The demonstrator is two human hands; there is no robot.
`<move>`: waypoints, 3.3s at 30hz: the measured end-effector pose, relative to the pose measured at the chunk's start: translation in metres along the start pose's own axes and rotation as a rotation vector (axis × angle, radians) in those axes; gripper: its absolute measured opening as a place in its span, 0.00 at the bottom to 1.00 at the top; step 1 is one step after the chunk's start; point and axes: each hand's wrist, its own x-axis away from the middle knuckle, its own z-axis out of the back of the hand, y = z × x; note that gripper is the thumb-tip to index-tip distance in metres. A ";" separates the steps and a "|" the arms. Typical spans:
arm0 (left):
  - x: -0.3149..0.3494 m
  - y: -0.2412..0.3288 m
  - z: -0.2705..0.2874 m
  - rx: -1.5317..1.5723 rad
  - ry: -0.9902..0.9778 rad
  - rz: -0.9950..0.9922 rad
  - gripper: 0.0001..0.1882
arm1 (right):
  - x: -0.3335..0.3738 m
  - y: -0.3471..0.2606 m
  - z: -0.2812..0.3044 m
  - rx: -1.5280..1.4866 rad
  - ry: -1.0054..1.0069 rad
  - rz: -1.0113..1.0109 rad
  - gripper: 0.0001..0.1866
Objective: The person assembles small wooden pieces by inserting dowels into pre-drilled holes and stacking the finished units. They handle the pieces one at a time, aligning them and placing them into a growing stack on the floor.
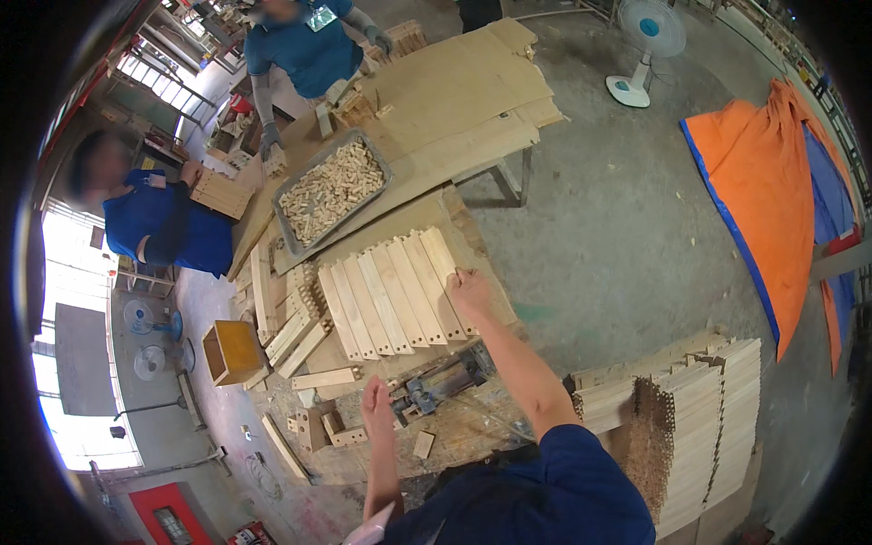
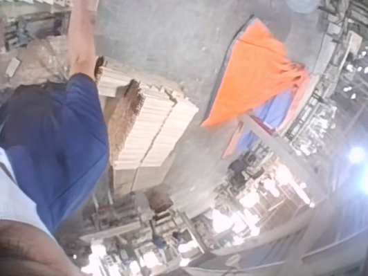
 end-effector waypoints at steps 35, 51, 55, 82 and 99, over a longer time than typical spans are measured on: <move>-0.223 0.050 -0.023 0.233 -0.390 0.504 0.49 | 0.007 0.022 -0.018 -0.401 -0.218 -0.008 0.47; -0.233 0.031 -0.012 -0.284 0.109 0.325 0.55 | 0.015 -0.006 0.009 -0.379 -0.178 0.022 0.51; -0.230 0.039 -0.024 -0.331 0.134 0.311 0.54 | 0.012 0.000 0.009 -0.374 -0.136 0.017 0.50; -0.239 0.012 0.001 -0.337 0.209 0.350 0.52 | 0.019 -0.013 -0.010 -0.408 -0.194 -0.043 0.43; -0.243 0.009 -0.012 -0.608 0.158 0.187 0.47 | 0.014 -0.007 0.004 -0.432 -0.069 -0.002 0.37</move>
